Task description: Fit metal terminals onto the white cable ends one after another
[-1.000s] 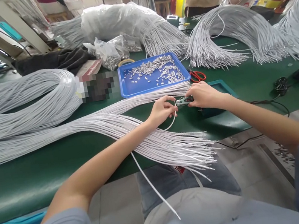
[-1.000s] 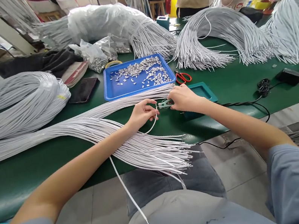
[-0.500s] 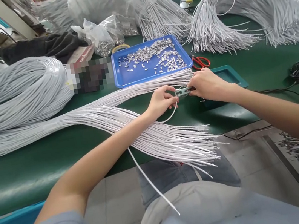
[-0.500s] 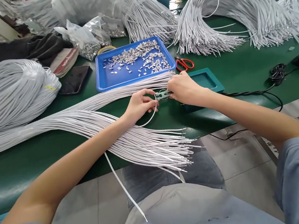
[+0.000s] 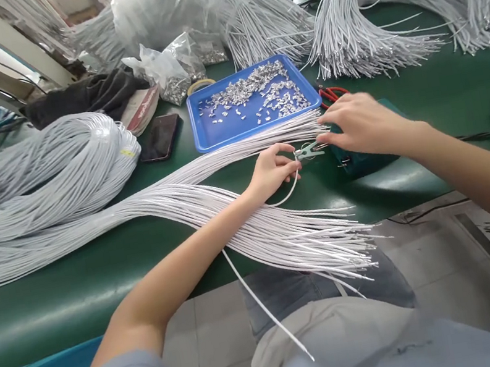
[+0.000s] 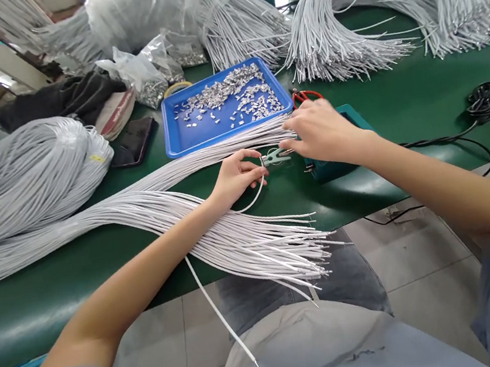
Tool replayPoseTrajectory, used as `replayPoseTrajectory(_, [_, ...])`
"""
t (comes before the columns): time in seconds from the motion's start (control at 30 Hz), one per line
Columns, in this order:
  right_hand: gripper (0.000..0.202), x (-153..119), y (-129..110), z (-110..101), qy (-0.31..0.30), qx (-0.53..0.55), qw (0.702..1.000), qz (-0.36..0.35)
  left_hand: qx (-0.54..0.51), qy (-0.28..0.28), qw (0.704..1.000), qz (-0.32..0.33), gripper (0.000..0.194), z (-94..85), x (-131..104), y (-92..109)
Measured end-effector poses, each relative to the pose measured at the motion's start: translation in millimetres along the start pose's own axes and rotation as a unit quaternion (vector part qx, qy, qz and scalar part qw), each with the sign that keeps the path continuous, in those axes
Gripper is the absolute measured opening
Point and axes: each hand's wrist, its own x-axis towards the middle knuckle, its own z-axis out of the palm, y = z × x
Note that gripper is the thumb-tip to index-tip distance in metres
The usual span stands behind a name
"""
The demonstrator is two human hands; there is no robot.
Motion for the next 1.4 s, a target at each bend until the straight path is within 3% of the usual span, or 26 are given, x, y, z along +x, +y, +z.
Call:
replayPoseTrajectory(0.07, [0.044, -2.9, 3.0, -1.7, 0.022, -0.003, 0.999, 0.043, -0.003, -0.003, 1.0, -0.001, 0.023, -0.5, 0.2, -1.3])
replayPoseTrajectory(0.13, [0.044, -4.8, 1.4, -3.4, 0.004, 0.004, 0.998, 0.07, -0.005, -0.007, 1.0, -0.001, 0.023, -1.3, 0.5, -3.0])
replayPoseTrajectory(0.27, [0.039, -4.6, -7.9, -7.5, -0.029, 0.003, 0.996, 0.089, -0.005, -0.011, 1.0, 0.009, 0.024, -3.4, -0.6, -4.9])
replayPoseTrajectory(0.43, [0.036, -2.9, -3.9, -4.6, -0.011, 0.019, 0.995, 0.099, -0.008, 0.012, 1.0, 0.01, 0.026, -5.4, -5.6, 0.5])
replayPoseTrajectory(0.5, [0.033, -6.7, -2.0, -2.0, 0.063, 0.037, 0.993, 0.092, -0.022, 0.03, 0.999, 0.023, 0.025, -5.9, -7.6, 2.6])
replayPoseTrajectory(0.57, [0.026, -13.7, -6.9, -1.4, 0.219, 0.068, 0.972, 0.054, -0.038, 0.045, 0.997, 0.05, 0.026, -6.2, -9.7, 3.3])
replayPoseTrajectory(0.63, [0.018, -21.7, -19.8, -3.1, 0.405, 0.125, 0.905, -0.034, -0.044, 0.043, 0.995, 0.084, 0.027, -5.5, -13.0, 3.2])
replayPoseTrajectory(0.67, [0.015, -24.9, -28.4, -4.5, 0.468, 0.17, 0.86, -0.107, -0.043, 0.032, 0.993, 0.101, 0.028, -4.6, -15.6, 3.3])
replayPoseTrajectory(0.7, [0.017, -26.8, -37.5, -5.8, 0.486, 0.217, 0.831, -0.162, -0.035, 0.01, 0.992, 0.118, 0.031, -3.3, -18.9, 3.7])
replayPoseTrajectory(0.77, [0.02, -25.7, -54.7, -7.7, 0.462, 0.289, 0.812, -0.208, 0.025, -0.07, 0.986, 0.152, 0.033, 0.3, -27.5, 5.4])
replayPoseTrajectory(0.83, [0.018, -18.1, -68.6, -7.0, 0.404, 0.361, 0.82, -0.187, 0.16, -0.182, 0.948, 0.208, 0.029, 4.2, -36.4, 7.4])
replayPoseTrajectory(0.87, [0.018, -12.8, -74.3, -5.0, 0.354, 0.403, 0.828, -0.162, 0.245, -0.227, 0.907, 0.255, 0.028, 5.4, -40.0, 8.3])
replayPoseTrajectory(0.93, [0.02, -2.2, -84.5, 3.3, 0.233, 0.486, 0.836, -0.106, 0.389, -0.266, 0.796, 0.379, 0.031, 4.0, -43.1, 9.8])
replayPoseTrajectory(1.0, [0.021, 4.9, -94.4, 17.8, 0.141, 0.541, 0.827, -0.06, 0.453, -0.236, 0.696, 0.504, 0.042, -6.1, -39.5, 13.3])
replayPoseTrajectory(1.03, [0.023, 6.4, -99.3, 26.8, 0.131, 0.572, 0.809, -0.024, 0.462, -0.206, 0.671, 0.543, 0.045, -15.3, -35.3, 16.7])
replayPoseTrajectory(1.07, [0.025, 6.6, -104.0, 36.2, 0.112, 0.599, 0.793, 0.004, 0.469, -0.162, 0.666, 0.557, 0.047, -27.4, -29.7, 21.5])
replayPoseTrajectory(1.13, [0.026, 4.1, -112.0, 53.7, 0.071, 0.611, 0.789, 0.014, 0.508, -0.034, 0.706, 0.492, 0.045, -60.0, -16.2, 34.8])
replayPoseTrajectory(1.17, [0.022, 2.0, -115.1, 60.6, 0.046, 0.603, 0.796, 0.004, 0.55, 0.065, 0.732, 0.398, 0.044, -79.5, -9.3, 42.0])
replayPoseTrajectory(1.2, [0.02, 0.0, -117.5, 65.6, 0.015, 0.578, 0.816, -0.01, 0.591, 0.168, 0.746, 0.257, 0.039, -100.2, -3.0, 48.5])
replayPoseTrajectory(1.23, [0.021, -1.9, -119.3, 68.9, 0.005, 0.554, 0.832, -0.02, 0.605, 0.269, 0.742, 0.109, 0.035, -121.2, 2.3, 53.3])
replayPoseTrajectory(1.3, [0.022, -4.6, -121.4, 70.9, -0.003, 0.511, 0.858, -0.045, 0.598, 0.33, 0.73, 0.011, 0.042, -160.0, 8.8, 55.4])
replayPoseTrajectory(1.4, [0.022, -6.3, -122.6, 68.3, -0.002, 0.482, 0.874, -0.066, 0.576, 0.355, 0.726, -0.122, 0.062, -198.8, 11.0, 41.8])
